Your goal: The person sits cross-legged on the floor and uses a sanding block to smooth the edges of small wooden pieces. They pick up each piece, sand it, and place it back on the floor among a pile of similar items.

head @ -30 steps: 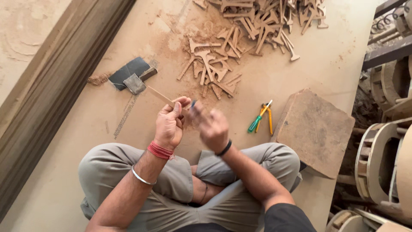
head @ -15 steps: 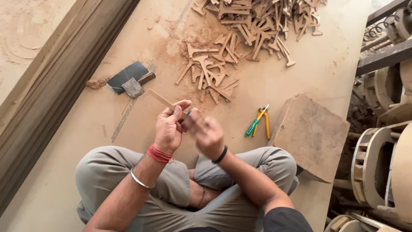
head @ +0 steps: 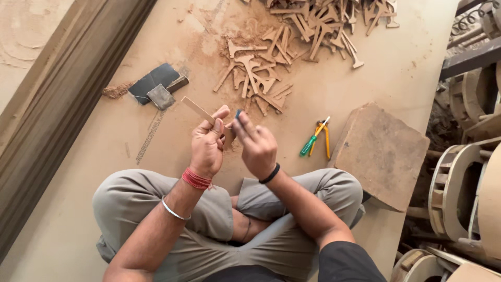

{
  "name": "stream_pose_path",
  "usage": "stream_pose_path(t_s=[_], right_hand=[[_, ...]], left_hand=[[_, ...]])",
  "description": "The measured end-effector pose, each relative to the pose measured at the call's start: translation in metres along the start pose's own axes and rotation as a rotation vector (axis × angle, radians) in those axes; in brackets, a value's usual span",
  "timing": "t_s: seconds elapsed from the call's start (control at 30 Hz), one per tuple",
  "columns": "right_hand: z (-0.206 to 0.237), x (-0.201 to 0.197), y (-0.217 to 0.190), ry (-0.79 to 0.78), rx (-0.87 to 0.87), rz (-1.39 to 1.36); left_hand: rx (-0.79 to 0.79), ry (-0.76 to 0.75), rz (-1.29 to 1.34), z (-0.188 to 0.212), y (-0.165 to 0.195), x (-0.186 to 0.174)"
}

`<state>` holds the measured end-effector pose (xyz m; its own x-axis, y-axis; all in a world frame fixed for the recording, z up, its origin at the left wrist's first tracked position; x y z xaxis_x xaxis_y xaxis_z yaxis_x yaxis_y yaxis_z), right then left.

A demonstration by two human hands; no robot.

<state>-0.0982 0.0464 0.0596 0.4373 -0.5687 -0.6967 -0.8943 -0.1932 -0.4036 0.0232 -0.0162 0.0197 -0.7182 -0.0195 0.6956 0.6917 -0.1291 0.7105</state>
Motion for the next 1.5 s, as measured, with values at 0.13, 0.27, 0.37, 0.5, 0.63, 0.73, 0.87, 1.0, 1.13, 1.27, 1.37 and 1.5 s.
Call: stream_pose_path(t_s=[0.13, 0.27, 0.37, 0.5, 0.63, 0.73, 0.87, 1.0, 1.13, 1.27, 1.37, 1.5], right_hand=[[0.0, -0.002, -0.001, 0.024, -0.158, 0.006], [-0.002, -0.003, 0.001, 0.035, -0.175, 0.09], [-0.002, -0.002, 0.005, 0.03, -0.102, 0.116], [-0.002, 0.0, 0.011, 0.013, -0.249, 0.042], [-0.01, 0.003, 0.034, -0.088, 0.122, 0.092], [-0.008, 0.006, 0.048, -0.129, 0.395, -0.385], [0.005, 0.015, 0.052, -0.293, 0.497, -0.629], [0.008, 0.016, 0.053, -0.246, 0.522, -0.667], [0.0, 0.006, 0.055, -0.137, 0.531, -0.605], [-0.004, -0.005, 0.045, -0.062, 0.467, -0.584], [-0.006, -0.009, 0.03, -0.033, 0.283, -0.429], [-0.012, -0.012, 0.013, -0.044, 0.062, -0.157]], left_hand=[[-0.139, 0.135, 0.086, -0.001, -0.003, -0.008], [-0.1, -0.022, 0.152, -0.004, -0.004, -0.018], [-0.127, 0.05, 0.097, -0.007, -0.005, -0.022], [-0.179, 0.093, 0.051, -0.008, -0.004, -0.02], [-0.217, 0.07, -0.072, -0.006, 0.002, -0.017], [-0.26, 0.006, -0.157, -0.006, 0.004, -0.014], [-0.189, -0.217, -0.281, -0.007, 0.003, -0.01], [-0.004, -0.176, -0.605, -0.007, 0.005, -0.008], [0.207, -0.067, -0.824, -0.004, 0.011, -0.001], [0.279, -0.067, -0.813, 0.001, 0.014, 0.009], [0.394, -0.098, -0.843, 0.005, 0.016, 0.016], [0.416, -0.151, -0.923, 0.01, 0.018, 0.024]])
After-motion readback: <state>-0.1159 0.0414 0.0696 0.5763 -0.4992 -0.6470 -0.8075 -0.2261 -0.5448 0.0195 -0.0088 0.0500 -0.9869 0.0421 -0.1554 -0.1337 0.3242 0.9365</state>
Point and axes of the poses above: each hand's wrist, its own z-axis away from the middle knuckle, its own x-axis out of the palm, y = z × x, the point moved 1 cm from there along -z, towards the middle knuckle, and after that the axes turned 14 degrees about x, right-handed, at the moved point
